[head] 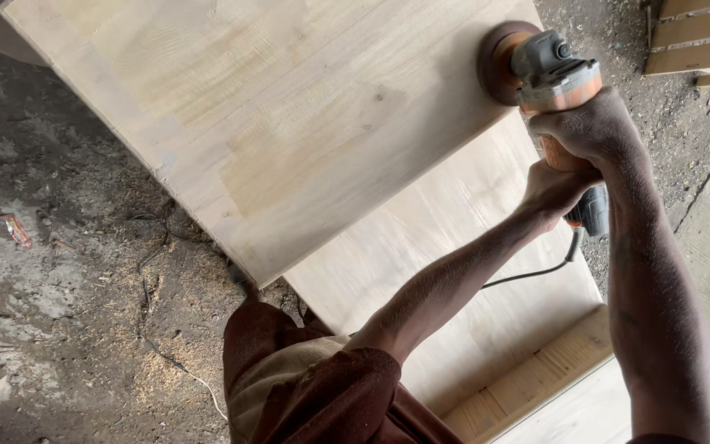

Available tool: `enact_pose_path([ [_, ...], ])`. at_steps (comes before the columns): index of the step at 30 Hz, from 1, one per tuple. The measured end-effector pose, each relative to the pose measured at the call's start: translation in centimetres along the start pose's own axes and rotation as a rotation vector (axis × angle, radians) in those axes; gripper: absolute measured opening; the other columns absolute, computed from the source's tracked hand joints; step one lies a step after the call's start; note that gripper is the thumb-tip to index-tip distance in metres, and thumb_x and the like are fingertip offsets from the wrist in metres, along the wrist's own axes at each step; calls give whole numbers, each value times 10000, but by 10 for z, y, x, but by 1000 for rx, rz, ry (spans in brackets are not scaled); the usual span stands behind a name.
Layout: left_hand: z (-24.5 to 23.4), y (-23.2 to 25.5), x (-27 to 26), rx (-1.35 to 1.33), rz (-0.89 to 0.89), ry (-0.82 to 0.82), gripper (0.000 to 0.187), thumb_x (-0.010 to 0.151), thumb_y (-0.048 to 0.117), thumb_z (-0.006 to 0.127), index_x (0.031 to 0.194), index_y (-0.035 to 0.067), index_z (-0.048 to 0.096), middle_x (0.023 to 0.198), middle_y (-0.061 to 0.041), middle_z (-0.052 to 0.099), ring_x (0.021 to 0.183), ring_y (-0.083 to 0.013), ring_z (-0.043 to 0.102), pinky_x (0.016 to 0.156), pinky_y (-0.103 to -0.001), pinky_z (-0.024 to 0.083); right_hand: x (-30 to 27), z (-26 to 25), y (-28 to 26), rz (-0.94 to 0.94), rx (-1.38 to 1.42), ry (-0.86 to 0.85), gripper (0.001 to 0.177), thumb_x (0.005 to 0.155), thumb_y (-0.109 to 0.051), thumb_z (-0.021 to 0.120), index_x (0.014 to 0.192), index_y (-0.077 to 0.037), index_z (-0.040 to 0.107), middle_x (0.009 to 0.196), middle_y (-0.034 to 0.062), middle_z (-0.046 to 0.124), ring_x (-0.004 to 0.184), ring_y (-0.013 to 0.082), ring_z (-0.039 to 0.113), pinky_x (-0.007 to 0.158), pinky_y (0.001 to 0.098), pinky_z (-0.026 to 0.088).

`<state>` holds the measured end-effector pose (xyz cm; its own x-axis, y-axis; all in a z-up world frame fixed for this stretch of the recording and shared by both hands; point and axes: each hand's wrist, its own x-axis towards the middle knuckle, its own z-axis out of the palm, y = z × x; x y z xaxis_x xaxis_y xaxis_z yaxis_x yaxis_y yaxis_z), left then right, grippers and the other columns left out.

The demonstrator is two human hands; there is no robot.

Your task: The person uses an angle grinder with a sanding disc to smooth the surface of a large wooden board. They move the tool across the board's surface and edges, generating sawdust, and briefly wipe the surface with their hand.

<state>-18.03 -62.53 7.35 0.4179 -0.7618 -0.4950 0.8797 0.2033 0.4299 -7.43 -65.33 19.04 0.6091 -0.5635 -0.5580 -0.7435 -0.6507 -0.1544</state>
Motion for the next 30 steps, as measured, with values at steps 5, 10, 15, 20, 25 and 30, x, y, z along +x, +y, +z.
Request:
enact_pose_path([
  [5, -16, -3, -13, 50, 80, -13, 630, 727, 294, 881, 1176, -63, 622, 1047, -169, 736, 939, -206, 730, 858, -396, 640, -14, 15, -6, -36, 57, 3, 497, 695, -208, 859, 1148, -57, 723, 1005, 135, 758, 911, 239, 744, 801, 400, 619],
  [10, -48, -6, -83, -111, 157, 60, 577, 730, 243, 893, 1132, -73, 626, 1019, -159, 736, 886, -199, 732, 756, -369, 638, -68, 54, -39, -124, 75, -63, 480, 691, -205, 853, 1127, -54, 723, 997, 122, 760, 911, 219, 749, 793, 381, 620],
  [15, -109, 10, -161, -161, 171, 108, 522, 742, 229, 892, 1092, -56, 629, 936, -133, 737, 800, -186, 733, 646, -351, 631, -121, 112, -96, -106, -63, -128, 455, 673, -222, 869, 1043, -15, 704, 911, 151, 762, 839, 246, 758, 743, 386, 638],
  [20, -146, 7, -222, -252, 344, 165, 437, 751, 189, 899, 1058, -4, 656, 936, -71, 732, 825, -126, 711, 704, -318, 607, -174, 156, -138, -203, -92, -168, 464, 650, -228, 872, 1022, -22, 687, 857, 138, 758, 805, 238, 760, 732, 368, 639],
  [25, -171, -2, -259, -313, 394, 160, 329, 790, 151, 894, 1007, 17, 685, 912, -65, 735, 805, -123, 699, 714, -307, 593, -208, 184, -158, -217, -200, -193, 415, 700, -289, 865, 959, 5, 728, 824, 154, 758, 785, 248, 759, 743, 396, 639],
  [30, -185, -13, -277, -392, 434, 143, 306, 805, 152, 878, 1023, 20, 710, 900, -55, 749, 776, -123, 698, 678, -305, 578, -221, 201, -168, -265, -217, -243, 429, 693, -295, 859, 974, -5, 716, 796, 156, 764, 754, 241, 769, 735, 380, 655],
])
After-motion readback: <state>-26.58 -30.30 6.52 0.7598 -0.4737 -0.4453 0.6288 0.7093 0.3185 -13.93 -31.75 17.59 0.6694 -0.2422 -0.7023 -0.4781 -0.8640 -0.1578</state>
